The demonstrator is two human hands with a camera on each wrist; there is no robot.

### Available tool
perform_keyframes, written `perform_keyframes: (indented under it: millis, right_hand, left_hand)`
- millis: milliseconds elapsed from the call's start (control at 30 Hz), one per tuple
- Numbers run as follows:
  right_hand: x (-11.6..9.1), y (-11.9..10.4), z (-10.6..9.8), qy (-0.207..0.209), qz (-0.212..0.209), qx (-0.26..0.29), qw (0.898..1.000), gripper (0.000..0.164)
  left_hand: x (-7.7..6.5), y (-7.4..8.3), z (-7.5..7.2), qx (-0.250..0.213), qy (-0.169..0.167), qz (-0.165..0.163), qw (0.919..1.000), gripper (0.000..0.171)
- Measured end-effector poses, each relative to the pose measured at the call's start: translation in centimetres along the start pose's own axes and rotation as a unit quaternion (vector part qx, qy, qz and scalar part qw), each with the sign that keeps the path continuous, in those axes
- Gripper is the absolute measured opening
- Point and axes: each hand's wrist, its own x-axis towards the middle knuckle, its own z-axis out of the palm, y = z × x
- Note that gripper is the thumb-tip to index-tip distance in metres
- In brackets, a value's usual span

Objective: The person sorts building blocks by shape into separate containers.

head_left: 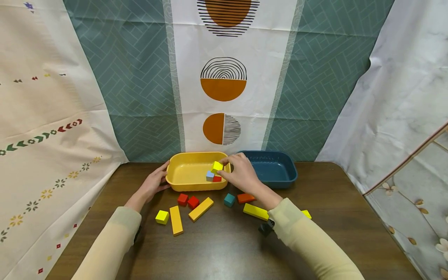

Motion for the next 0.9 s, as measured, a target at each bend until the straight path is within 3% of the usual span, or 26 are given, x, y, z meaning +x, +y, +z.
perform_keyframes:
  millis: [433,733,900]
  right_hand:
    - [1.6,0.7,0.7,-0.010,0.028,-0.027,0.999,0.030]
    - [2.1,1.6,1.9,-0.029,0.047,-0.040,0.998,0.032]
    - [2.2,1.5,2.7,-0.045,0.044,-0.049,0.997,0.030]
  left_hand:
    - [-1.9,2.5,0.8,-0.012,-0.009,-0.008,0.9999,0.059]
    - [-1.7,2.3,0.8,-0.010,-0.006,-0.003,0.9999,0.059]
    - [-0.8,1.2,0.4,-0.006,-0.001,-0.005,1.0000,0.058]
